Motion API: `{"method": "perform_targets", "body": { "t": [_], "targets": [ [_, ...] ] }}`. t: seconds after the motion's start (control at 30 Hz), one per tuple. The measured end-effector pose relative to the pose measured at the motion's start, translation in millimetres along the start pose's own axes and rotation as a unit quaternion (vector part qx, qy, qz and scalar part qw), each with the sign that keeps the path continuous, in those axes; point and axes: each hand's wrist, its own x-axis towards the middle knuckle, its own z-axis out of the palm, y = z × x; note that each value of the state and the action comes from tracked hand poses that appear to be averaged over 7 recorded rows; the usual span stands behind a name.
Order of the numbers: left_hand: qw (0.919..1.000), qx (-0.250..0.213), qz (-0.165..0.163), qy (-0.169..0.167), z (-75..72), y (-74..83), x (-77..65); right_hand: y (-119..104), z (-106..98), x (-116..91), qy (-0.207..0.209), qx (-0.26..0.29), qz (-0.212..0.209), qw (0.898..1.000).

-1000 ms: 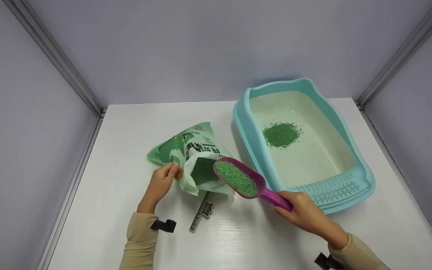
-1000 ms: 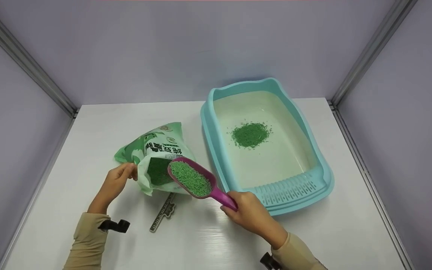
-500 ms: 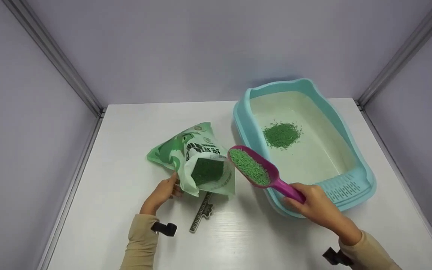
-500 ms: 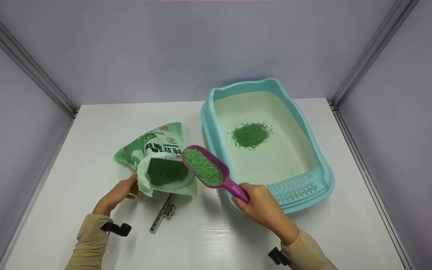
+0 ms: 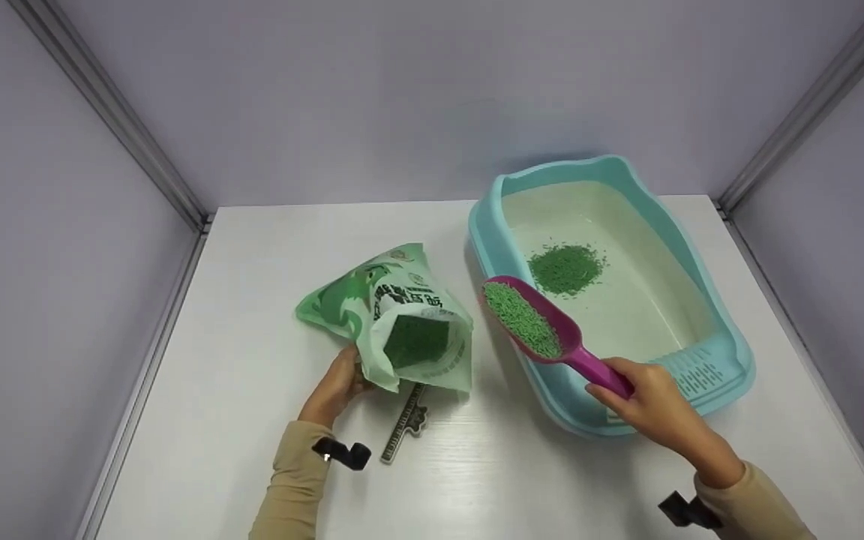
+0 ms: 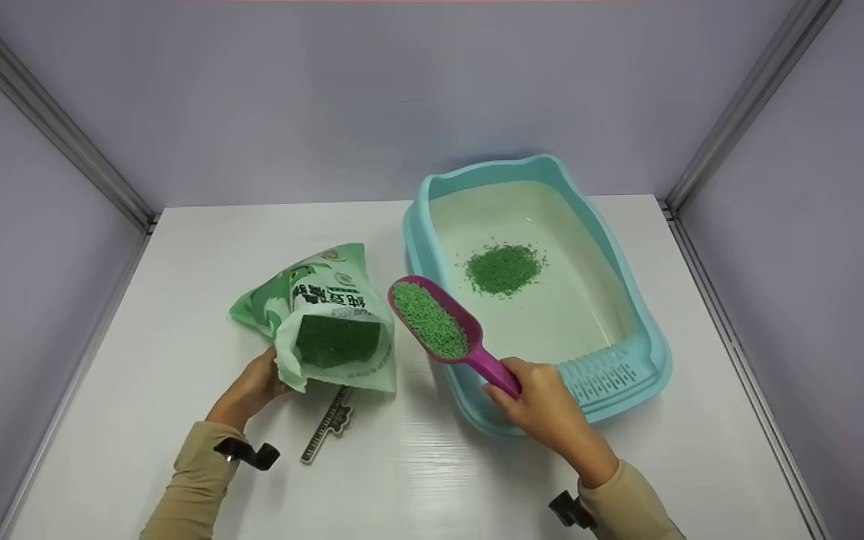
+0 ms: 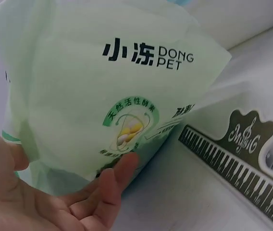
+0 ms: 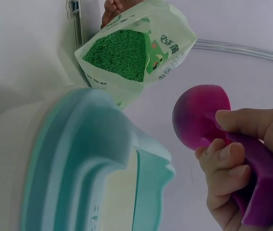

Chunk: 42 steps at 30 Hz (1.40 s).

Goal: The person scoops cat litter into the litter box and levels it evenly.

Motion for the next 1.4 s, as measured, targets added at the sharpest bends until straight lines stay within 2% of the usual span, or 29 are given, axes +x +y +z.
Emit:
{"method": "perform_targets", "body": {
  "t": [0.13, 0.33, 0.47, 0.77, 0.83, 0.93, 1.03, 1.17, 1.27, 1.4],
  "targets": [
    [0.9995, -0.027, 0.012, 0.008, 2.4, 0.5, 3.6, 3, -3, -1, 0.014, -0.003, -0.002, 1.000],
    [0.9980, -0.060, 0.010, 0.016, 5.3, 3.3, 10.5, 7, -11, -3, 0.049, -0.019, -0.011, 0.999],
    [0.9965, -0.078, 0.007, 0.029, 3.2, 6.7, 16.9, 10, -19, -3, 0.057, -0.030, -0.002, 0.998],
    [0.9969, -0.067, -0.004, 0.040, 3.9, 19.1, 30.4, 25, -34, -5, 0.082, -0.058, 0.008, 0.995],
    [0.9977, -0.045, -0.009, 0.049, 1.9, 20.1, 31.3, 28, -36, -5, 0.079, -0.064, 0.017, 0.995],
    [0.9970, 0.025, -0.011, 0.072, -6.2, 20.8, 28.2, 31, -37, -4, 0.075, -0.073, 0.025, 0.994],
    [0.9905, 0.098, -0.003, 0.097, -17.1, 20.2, 24.1, 35, -36, -3, 0.073, -0.078, 0.030, 0.994],
    [0.9800, 0.166, 0.033, 0.104, -28.7, 23.6, 13.2, 40, -35, -2, 0.067, -0.082, 0.036, 0.994],
    [0.9679, 0.204, 0.066, 0.131, -33.0, 27.3, 5.7, 42, -35, -2, 0.061, -0.084, 0.043, 0.994],
    [0.9573, 0.210, 0.110, 0.165, -30.1, 37.4, -3.8, 46, -35, -1, 0.055, -0.084, 0.047, 0.994]
  ]
}}
